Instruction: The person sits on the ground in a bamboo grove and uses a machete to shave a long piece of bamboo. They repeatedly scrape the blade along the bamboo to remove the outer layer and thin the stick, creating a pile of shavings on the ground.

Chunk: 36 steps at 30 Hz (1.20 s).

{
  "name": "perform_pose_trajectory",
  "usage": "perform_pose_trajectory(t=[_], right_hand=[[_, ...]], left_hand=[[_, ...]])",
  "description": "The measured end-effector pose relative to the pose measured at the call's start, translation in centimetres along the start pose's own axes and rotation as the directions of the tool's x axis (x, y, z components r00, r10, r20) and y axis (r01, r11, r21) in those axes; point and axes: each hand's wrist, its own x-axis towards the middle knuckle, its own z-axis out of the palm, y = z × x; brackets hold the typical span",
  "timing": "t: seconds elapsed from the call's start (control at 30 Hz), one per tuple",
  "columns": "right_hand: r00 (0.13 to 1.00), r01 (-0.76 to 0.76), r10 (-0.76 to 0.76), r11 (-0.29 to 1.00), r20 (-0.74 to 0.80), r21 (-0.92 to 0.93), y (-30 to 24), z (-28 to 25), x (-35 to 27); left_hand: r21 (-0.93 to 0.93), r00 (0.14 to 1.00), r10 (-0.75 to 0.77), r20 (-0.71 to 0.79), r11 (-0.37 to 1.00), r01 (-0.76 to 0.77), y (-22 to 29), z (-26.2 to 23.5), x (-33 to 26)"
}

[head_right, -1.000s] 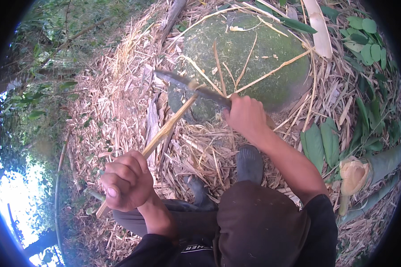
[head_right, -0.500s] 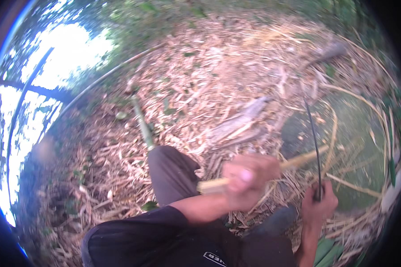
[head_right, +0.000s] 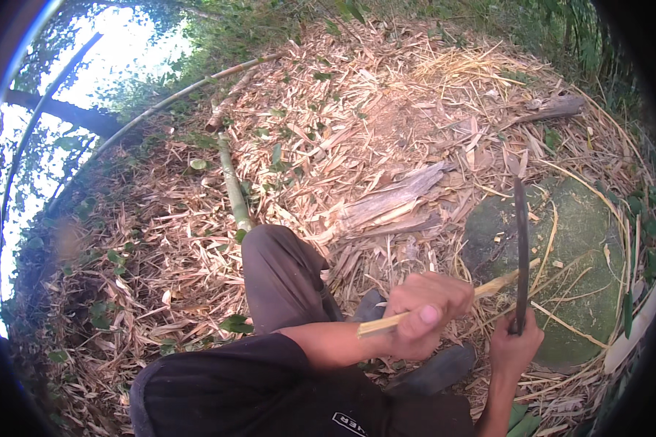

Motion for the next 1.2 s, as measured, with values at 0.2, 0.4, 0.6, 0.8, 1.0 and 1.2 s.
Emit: perform_pose_trajectory(t=[0.2, 0.4, 0.6, 0.8, 1.0, 1.2], right_hand=[[0.991, 0.134, -0.135, 0.989, -0.015, -0.056, -0.6, -1.5, -1.5], [0.998, 0.022, -0.018, 0.997, 0.062, -0.068, -0.2, -1.4, -1.0], [0.958, -0.229, 0.232, 0.973, 0.168, -0.038, 3.7, -1.3, 0.5], [0.988, 0.137, -0.132, 0.988, 0.078, -0.072, -0.1, -1.5, -1.5], [0.952, -0.22, 0.255, 0.955, 0.171, -0.199, 2.6, -3.2, 1.3], [0.965, -0.222, 0.237, 0.966, 0.112, -0.136, 4.0, -2.4, 1.4]], left_hand=[[-0.016, 0.993, 0.118, 0.031, 0.993, -0.117, -0.8, 1.6, 0.1], [-0.1, 1.0, 0.002, -0.028, 0.995, -0.005, -1.5, 0.2, -1.2], [-0.209, 0.986, -0.151, -0.074, 0.969, 0.133, -1.5, -0.6, -0.4], [-0.1, 0.985, -0.139, 0.104, 0.984, 0.15, -0.3, -0.5, -0.2], [-0.073, 0.977, -0.034, 0.21, 0.996, 0.05, -0.3, 1.6, -1.9], [-0.058, 0.969, -0.065, 0.239, 0.995, 0.081, 0.1, 2.1, -1.3]])
